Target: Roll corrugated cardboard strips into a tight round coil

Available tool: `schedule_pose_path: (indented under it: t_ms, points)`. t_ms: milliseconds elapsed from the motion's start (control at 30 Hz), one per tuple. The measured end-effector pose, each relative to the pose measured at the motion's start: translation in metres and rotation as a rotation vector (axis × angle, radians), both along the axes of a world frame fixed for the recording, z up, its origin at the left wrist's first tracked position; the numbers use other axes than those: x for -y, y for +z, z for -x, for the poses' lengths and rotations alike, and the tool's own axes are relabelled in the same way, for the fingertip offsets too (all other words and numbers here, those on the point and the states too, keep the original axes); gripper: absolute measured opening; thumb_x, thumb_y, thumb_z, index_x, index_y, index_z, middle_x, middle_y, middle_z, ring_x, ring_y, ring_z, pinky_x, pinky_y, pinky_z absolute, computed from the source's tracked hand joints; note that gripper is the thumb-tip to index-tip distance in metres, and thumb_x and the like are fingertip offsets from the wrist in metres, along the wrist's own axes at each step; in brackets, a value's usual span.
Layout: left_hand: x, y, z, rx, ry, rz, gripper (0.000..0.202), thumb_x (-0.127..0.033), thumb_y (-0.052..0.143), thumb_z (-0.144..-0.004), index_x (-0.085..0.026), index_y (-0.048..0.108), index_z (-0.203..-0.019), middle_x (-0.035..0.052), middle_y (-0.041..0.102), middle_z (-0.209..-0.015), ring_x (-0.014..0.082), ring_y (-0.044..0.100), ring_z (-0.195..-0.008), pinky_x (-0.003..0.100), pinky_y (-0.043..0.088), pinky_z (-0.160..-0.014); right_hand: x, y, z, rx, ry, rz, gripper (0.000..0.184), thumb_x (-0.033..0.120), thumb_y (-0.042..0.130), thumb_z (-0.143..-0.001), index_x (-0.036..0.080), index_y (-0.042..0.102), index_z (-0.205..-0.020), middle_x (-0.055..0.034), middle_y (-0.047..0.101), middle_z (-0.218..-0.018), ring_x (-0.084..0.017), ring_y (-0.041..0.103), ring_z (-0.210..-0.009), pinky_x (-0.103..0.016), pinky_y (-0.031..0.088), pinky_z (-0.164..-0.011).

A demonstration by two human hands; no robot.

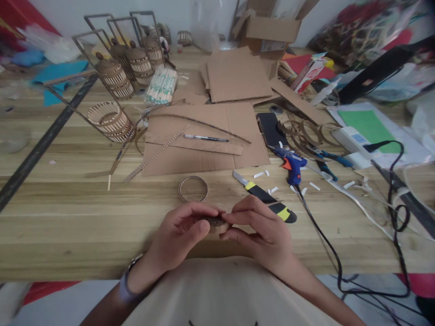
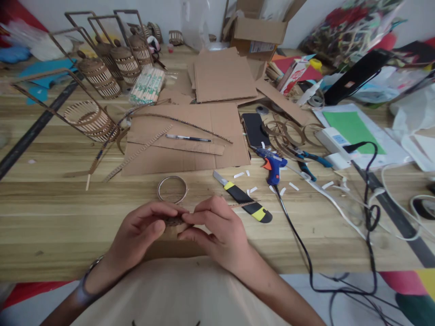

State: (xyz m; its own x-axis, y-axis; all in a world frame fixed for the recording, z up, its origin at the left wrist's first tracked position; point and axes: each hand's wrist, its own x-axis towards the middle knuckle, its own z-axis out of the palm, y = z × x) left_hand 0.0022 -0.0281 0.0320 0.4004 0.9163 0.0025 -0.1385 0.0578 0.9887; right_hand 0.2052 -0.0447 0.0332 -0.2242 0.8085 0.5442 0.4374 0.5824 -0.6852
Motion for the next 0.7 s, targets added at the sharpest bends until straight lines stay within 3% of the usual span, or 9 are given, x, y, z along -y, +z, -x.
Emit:
schedule_pose_path:
  t_ms: [133, 300, 400, 533, 700]
  points:
    - [-0.001, -0.011, 0.001, 0.126, -0.026, 0.021, 0.026, -0.046, 0.069, -0.093, -0.025, 0.071, -0.107, 0.0040, 0.077, -0.117, 0.0208, 0.073, -0.108, 0.031, 0.060, -0.089, -0.003, -0.006, 0.001, -0.048, 0.011, -0.022, 0.009, 0.023, 0.072, -0.092, 0.022, 0.074, -0.101, -0.0022, 0.069, -0.083, -0.014, 0.068, -0.074, -0.026, 0.058, -0.062]
    - [-0.005, -0.017, 0.002, 0.088, -0.087, 0.105, 0.041, -0.048, 0.066, -0.094, -0.023, 0.064, -0.127, 0.0108, 0.066, -0.137, 0.0271, 0.068, -0.118, 0.040, 0.056, -0.098, -0.002, -0.001, -0.003, 0.151, -0.004, -0.139, 0.013, 0.012, 0.064, -0.095, 0.019, 0.072, -0.104, -0.0043, 0.073, -0.087, -0.016, 0.067, -0.078, -0.030, 0.055, -0.069]
    - [-0.006, -0.017, 0.002, 0.066, -0.116, 0.131, 0.060, -0.057, 0.077, -0.081, -0.022, 0.062, -0.127, 0.0133, 0.066, -0.135, 0.0325, 0.062, -0.127, 0.046, 0.051, -0.105, 0.000, 0.000, -0.004, 0.221, -0.014, -0.186, 0.014, 0.011, 0.063, -0.096, 0.018, 0.071, -0.105, -0.0035, 0.073, -0.086, -0.015, 0.065, -0.076, -0.030, 0.052, -0.070]
    - [-0.003, -0.018, 0.001, 0.031, -0.088, 0.238, 0.073, -0.048, 0.093, -0.065, -0.023, 0.061, -0.126, 0.0118, 0.069, -0.127, 0.0330, 0.061, -0.125, 0.048, 0.049, -0.106, 0.002, -0.003, -0.002, 0.249, -0.024, -0.260, 0.015, 0.008, 0.062, -0.095, 0.016, 0.071, -0.105, -0.0021, 0.072, -0.084, -0.014, 0.063, -0.074, -0.030, 0.050, -0.069]
    - [-0.001, -0.016, 0.002, 0.107, -0.098, 0.287, 0.063, -0.033, 0.092, -0.069, -0.027, 0.063, -0.125, 0.0054, 0.073, -0.119, 0.0253, 0.068, -0.113, 0.038, 0.054, -0.098, 0.008, 0.000, -0.002, 0.257, 0.010, -0.262, 0.016, 0.009, 0.059, -0.098, 0.015, 0.070, -0.107, -0.0038, 0.072, -0.085, -0.015, 0.064, -0.078, -0.030, 0.052, -0.070]
